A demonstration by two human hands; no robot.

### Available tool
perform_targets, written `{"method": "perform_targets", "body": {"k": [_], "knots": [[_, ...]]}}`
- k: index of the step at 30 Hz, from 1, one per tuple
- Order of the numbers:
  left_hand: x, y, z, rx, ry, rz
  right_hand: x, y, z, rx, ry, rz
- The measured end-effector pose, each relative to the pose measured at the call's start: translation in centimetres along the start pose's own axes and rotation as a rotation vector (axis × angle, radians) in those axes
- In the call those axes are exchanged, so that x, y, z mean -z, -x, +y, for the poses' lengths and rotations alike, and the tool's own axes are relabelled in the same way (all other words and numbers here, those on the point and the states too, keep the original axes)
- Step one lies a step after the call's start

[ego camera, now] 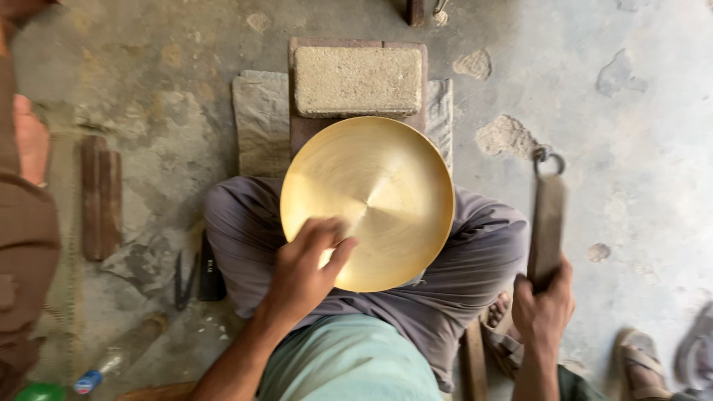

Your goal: The person sits cross-legged on the floor with a brass plate on their lap and engraves concentric decorative lines into its surface using a handheld scriber. They first tap a punch with a wooden mallet at the plate's center, then rotate the plate as they scribe circles, briefly flipping it over before continuing.

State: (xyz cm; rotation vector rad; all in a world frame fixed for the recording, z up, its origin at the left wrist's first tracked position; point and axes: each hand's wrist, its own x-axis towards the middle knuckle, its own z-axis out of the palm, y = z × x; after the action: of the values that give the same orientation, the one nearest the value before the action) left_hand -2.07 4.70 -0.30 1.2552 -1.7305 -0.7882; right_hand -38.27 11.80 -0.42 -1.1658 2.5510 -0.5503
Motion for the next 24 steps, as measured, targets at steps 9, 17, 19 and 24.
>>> {"method": "perform_targets", "body": {"k": [9, 17, 19, 24], "knots": [[3.7, 8.4, -1.4, 0.048, -0.172, 0.136, -5.4, 7.7, 7.5, -0.465, -0.329, -0.261], [0.3, 9.1, -2.4, 0.149, -0.161, -0.177, -6.4, 7.1, 5.4, -0.541, -0.413, -0.633], [1.2, 9.3, -2.7, 0.116, -0.207, -0.088, -5.6, 5.5, 6.1, -0.468, -0.387, -0.562], [5.7, 11.1, -6.6, 0.487, -0.385, 0.474, -5.5, 1.9, 8.6, -0.271, -0.137, -0.360]]}}
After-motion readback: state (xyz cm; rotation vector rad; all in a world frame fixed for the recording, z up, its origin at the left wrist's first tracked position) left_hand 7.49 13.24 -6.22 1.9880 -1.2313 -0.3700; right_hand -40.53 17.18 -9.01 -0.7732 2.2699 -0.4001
